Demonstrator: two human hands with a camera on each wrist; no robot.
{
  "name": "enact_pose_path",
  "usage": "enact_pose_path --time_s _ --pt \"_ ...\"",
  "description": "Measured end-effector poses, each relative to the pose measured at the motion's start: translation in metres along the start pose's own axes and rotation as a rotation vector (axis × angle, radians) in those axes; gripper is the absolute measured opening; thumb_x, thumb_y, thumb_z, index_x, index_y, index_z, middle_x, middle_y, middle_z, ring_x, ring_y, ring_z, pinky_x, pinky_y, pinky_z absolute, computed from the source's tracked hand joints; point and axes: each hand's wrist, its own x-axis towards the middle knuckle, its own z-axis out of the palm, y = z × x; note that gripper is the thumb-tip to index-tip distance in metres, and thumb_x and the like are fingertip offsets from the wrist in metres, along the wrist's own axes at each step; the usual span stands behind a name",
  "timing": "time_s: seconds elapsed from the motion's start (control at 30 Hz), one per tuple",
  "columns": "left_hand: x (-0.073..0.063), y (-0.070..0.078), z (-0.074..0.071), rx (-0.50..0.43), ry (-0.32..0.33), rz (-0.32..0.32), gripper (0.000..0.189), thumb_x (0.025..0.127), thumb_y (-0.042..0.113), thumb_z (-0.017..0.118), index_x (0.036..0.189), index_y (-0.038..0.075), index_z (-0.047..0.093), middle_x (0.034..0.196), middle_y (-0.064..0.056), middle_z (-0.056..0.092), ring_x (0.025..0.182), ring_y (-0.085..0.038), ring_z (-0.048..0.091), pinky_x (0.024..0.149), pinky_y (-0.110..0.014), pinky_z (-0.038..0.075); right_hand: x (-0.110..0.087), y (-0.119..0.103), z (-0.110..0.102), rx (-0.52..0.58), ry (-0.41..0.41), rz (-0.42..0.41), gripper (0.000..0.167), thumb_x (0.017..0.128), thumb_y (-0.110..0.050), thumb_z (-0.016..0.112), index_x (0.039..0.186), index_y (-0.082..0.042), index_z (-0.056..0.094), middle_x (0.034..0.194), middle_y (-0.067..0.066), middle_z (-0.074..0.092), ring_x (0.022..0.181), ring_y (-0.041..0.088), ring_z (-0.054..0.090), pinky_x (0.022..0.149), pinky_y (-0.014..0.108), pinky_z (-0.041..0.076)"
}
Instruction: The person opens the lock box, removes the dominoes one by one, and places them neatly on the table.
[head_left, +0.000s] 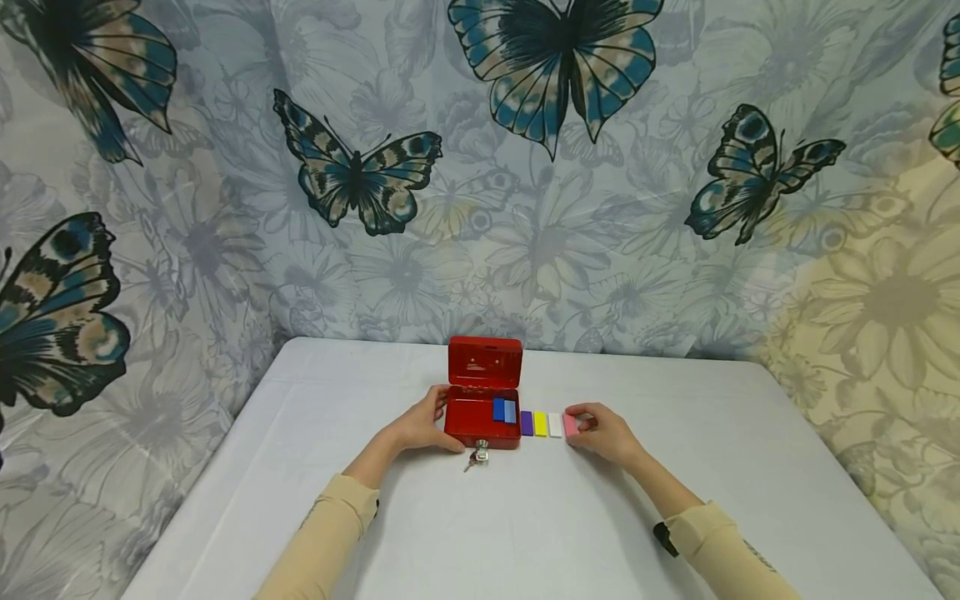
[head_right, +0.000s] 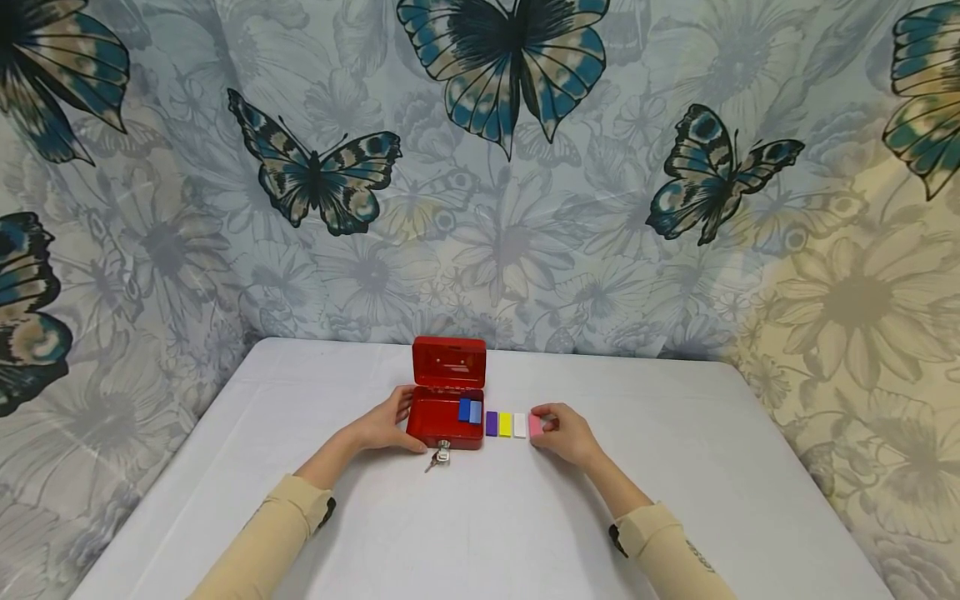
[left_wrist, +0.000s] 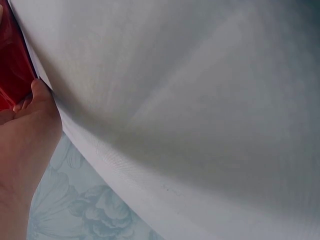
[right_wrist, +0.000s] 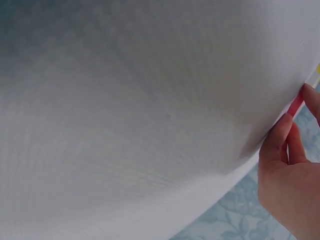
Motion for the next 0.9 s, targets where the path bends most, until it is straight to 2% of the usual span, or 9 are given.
enact_pose_path --time_s 0.3,0.5,0.9 --pt "0.0006 -0.002 0.0001 0.022 -0.011 -0.01 0.104 0.069 0.013 0.089 0.148 0.004 0.022 0.152 -0.015 0.033 0.14 -0.031 0.032 0.115 -0.041 0.028 -0.0007 -0.0016 -0.0028 0.007 -0.021 0.015 0.049 0.081 -0.01 0.078 0.126 -0.001 0.06 0.099 0.008 0.061 0.09 0.022 0.055 0.07 0.029 0.049" --pt "0.0 -0.0007 -0.0001 0.004 -0.004 -0.001 0.104 0.069 0.011 0.089 0.148 0.002 0.022 0.151 -0.016 0.033 0.14 -0.032 0.032 0.115 -0.042 0.029 -0.0012 -0.0022 -0.0037 0.021 -0.027 0.042 0.05 0.082 -0.012 0.078 0.128 -0.002 0.059 0.105 0.009 0.061 0.091 0.021 0.055 0.072 0.029 0.049" --pt "0.0014 -0.0018 0.001 0.005 0.01 0.006 0.1 0.069 0.009 0.088 0.146 0.002 0.024 0.149 -0.016 0.035 0.138 -0.031 0.034 0.114 -0.043 0.03 -0.0052 -0.007 -0.005 0.053 -0.004 0.101 0.049 0.085 -0.014 0.076 0.13 -0.003 0.058 0.116 0.013 0.061 0.097 0.025 0.056 0.075 0.029 0.051"
